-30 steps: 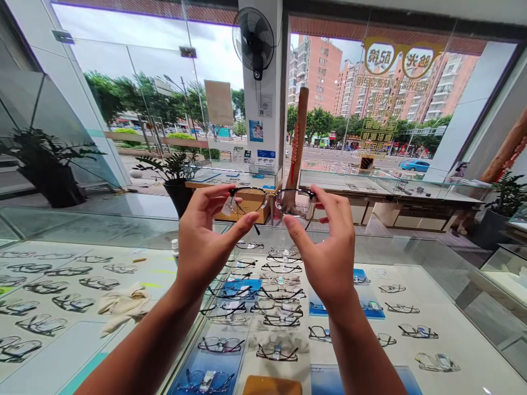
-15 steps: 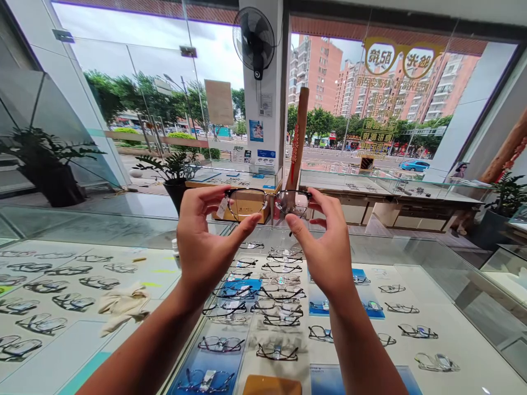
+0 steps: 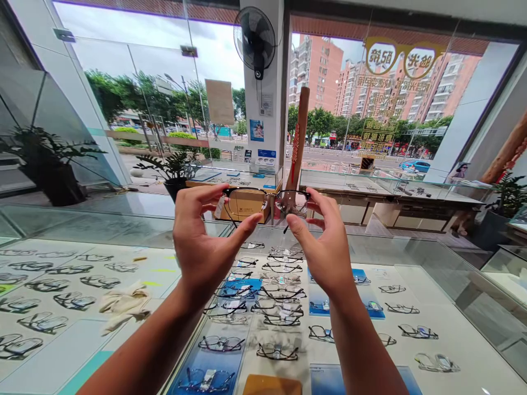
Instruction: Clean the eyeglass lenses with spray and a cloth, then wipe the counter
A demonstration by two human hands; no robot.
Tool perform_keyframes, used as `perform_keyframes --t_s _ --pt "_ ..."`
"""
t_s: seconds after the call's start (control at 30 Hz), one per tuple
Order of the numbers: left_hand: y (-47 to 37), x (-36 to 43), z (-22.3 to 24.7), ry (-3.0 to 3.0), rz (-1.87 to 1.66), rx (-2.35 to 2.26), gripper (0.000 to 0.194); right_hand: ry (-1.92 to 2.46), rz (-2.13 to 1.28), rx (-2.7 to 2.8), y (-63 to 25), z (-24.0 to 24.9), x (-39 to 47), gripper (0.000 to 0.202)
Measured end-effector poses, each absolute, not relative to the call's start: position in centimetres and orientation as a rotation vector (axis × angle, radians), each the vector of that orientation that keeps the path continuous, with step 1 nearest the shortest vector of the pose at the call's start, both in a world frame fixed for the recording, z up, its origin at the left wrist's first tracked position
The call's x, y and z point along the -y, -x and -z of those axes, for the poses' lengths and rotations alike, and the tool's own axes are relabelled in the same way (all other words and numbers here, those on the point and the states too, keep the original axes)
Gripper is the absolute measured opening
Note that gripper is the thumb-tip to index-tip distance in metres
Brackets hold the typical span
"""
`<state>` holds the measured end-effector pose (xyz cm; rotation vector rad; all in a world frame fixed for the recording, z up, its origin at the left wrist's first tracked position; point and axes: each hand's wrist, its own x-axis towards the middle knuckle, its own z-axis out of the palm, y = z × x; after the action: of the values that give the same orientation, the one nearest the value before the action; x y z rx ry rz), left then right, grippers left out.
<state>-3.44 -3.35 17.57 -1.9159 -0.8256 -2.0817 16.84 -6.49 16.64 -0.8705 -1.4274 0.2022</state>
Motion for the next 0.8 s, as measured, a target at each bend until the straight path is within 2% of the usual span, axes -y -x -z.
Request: perform_keyframes --t_s 0.3,0.8 --pt "3.4 1.9 -17.0 2.144 2.137 0.964 0.057 0.964 0.124 1.369 -16.0 -16.9 7.2 0.053" --pt "3.1 1.5 -16.7 2.212 2.142 1.107 0.06 0.971 0.242 1.35 -14.8 -17.1 7.9 0.049"
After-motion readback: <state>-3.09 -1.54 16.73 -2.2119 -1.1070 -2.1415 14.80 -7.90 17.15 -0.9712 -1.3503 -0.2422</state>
